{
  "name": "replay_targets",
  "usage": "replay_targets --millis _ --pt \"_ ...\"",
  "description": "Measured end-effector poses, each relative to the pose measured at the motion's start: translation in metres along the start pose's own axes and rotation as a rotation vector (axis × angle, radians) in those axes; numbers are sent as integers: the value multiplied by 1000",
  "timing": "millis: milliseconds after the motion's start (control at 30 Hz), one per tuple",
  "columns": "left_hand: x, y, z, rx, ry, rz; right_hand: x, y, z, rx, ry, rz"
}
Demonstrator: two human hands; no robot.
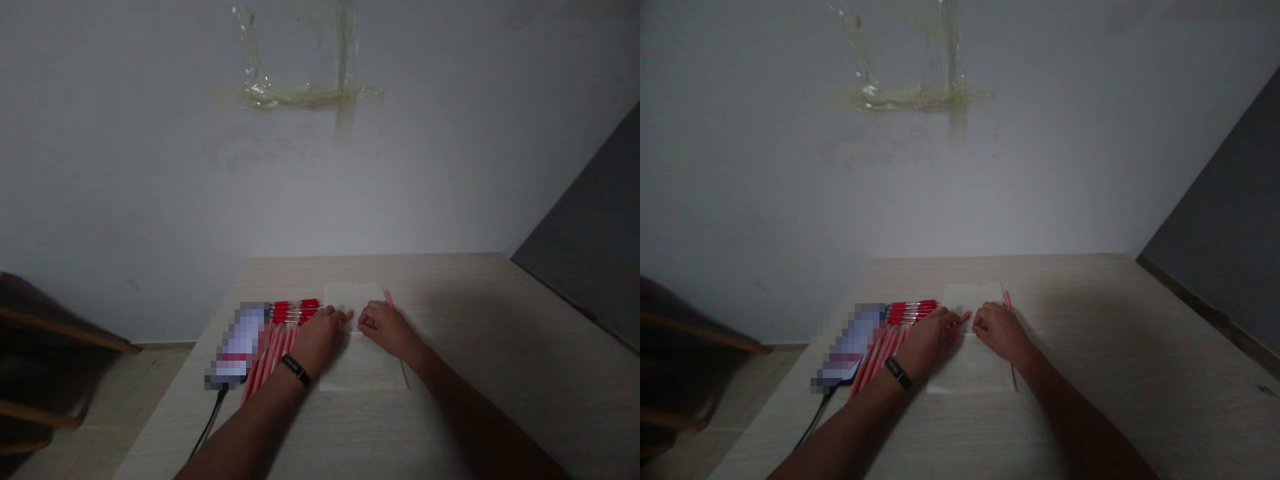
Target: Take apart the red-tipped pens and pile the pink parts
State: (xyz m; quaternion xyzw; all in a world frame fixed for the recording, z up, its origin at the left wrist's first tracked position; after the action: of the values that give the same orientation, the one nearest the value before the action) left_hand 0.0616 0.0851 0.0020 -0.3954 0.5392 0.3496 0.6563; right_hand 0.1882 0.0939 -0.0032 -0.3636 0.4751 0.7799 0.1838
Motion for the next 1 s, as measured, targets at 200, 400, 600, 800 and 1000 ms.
replay_targets --millis 200,400,600,800,1000 --pt "-1 1 -1 -7 -5 -3 -23 -18 1 6 -35 13" --pt "0 2 -1 5 -13 -14 -30 -26 -2 21 27 4" --pt "-1 4 -1 -12 -13 -13 -23 -29 -5 45 87 54" --pt "-6 9 -2 -38 -43 -40 -39 -22 -2 20 -13 24" --pt "-19 23 1 -68 -95 -63 -61 -33 -4 94 -107 11"
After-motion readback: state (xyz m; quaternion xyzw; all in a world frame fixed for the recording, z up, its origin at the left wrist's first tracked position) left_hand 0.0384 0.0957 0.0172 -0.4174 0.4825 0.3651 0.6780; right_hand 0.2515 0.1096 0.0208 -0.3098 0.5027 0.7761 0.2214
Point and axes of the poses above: each hand's wrist, its own z-axis towards the middle knuckle, its own x-axis out of the palm, y = z × x, the point moved 10 cm from there along z, towards the middle knuckle, and after that the axes turned 12 degrees about z, right-handed, at the moved point
